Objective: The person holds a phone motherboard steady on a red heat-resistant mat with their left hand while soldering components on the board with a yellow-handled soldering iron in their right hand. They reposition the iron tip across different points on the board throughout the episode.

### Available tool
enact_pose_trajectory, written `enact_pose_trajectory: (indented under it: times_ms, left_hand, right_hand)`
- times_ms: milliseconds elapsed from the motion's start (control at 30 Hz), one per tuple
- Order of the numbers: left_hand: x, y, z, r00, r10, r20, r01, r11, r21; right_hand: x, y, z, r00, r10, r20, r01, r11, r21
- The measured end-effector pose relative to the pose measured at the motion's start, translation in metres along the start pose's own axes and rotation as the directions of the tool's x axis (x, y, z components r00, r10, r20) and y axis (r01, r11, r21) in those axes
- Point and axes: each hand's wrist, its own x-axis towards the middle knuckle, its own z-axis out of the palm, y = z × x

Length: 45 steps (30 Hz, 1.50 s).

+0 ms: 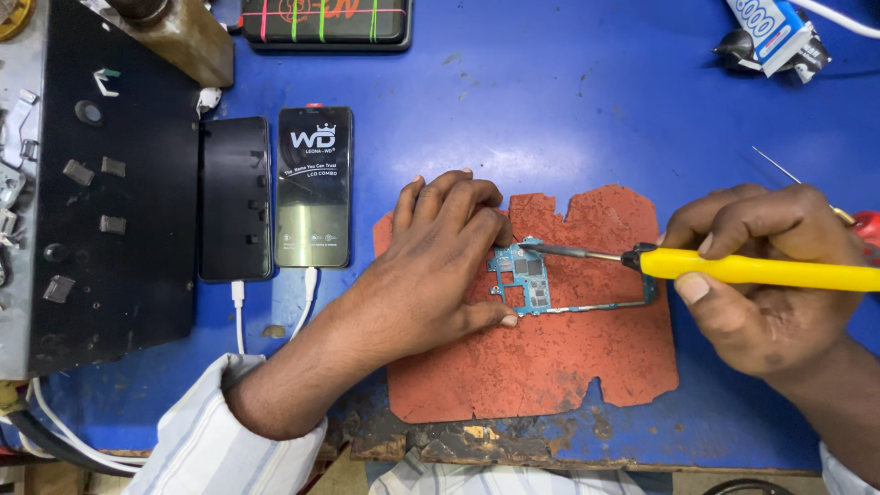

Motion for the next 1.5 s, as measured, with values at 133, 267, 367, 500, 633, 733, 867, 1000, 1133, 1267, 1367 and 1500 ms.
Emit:
enact_pose_trajectory:
  times_ms: [133,267,367,500,633,733,867,1000,1133,1267,1367,1500]
  left_hand:
    - [0.0007,-0.0001,0.0003,1.0,0.01,-0.01,-0.01,1.0,0.004]
    - [0.0004,-0.0009,-0.0002,1.0,0.01,-0.011,-0.01,1.0,-0.006]
    - [0.0001,-0.0014,-0.0003,1.0,0.011,-0.01,-0.011,1.0,-0.005]
    - [-0.0004,-0.0012,-0.0008,1.0,0.017,-0.014,-0.017,1.0,-0.002]
    - [0.0001,-0.0005,-0.0001,1.0,0.011,-0.014,-0.011,1.0,-0.004]
    - [0.0002,0.0,0.0002,1.0,0.013,-0.016,-0.013,1.0,-0.005]
    - [0.0006,0.0003,0.0002,1.0,0.008,-0.014,-0.009,1.0,-0.007]
    - [0.0013,-0.0001,0.001,1.0,-0.001,-0.006,0.001,1.0,-0.007]
    - [0.0007,0.0,0.0009,1.0,0.001,-0.003,-0.001,1.0,-0.009]
    - [0.0009,-0.0001,0.0007,1.0,-0.003,0.001,0.003,1.0,-0.006]
    - [0.0008,-0.0001,0.0007,1.0,-0.005,0.003,0.005,1.0,-0.004]
    - [0.0013,0.0002,0.0005,1.0,-0.003,0.004,0.003,1.0,-0.004]
  right_hand:
    - [0.0018,0.0001,-0.0006,1.0,-0.004,-0.003,0.004,1.0,0.01]
    - [0.0005,0.0007,0.0007,1.0,-0.02,-0.001,0.02,0.999,0.029]
    - [0.0002,0.0017,-0.0012,1.0,0.01,-0.005,-0.01,1.0,0.022]
    - [-0.0002,0.0031,-0.0011,1.0,0.007,0.001,-0.007,1.0,0.017]
    - [-0.0013,0.0022,-0.0005,1.0,-0.015,0.004,0.015,0.999,0.028]
    - [-0.0014,0.0021,-0.0009,1.0,-0.019,0.005,0.019,1.0,0.022]
    - [-0.0022,0.0019,-0.0013,1.0,-0.002,0.005,0.002,1.0,0.022]
    - [-0.0018,0.0015,-0.0021,1.0,-0.002,0.016,0.002,0.999,0.034]
    - [-0.0016,0.0004,-0.001,1.0,0.011,0.012,-0.011,0.999,0.038]
    - [-0.0018,-0.0005,-0.0013,1.0,0.007,0.021,-0.008,0.999,0.043]
    - [-0.0023,-0.0004,-0.001,1.0,0.015,0.027,-0.016,0.998,0.055]
    - [-0.0017,0.0007,-0.0019,1.0,0.015,0.023,-0.016,0.998,0.054]
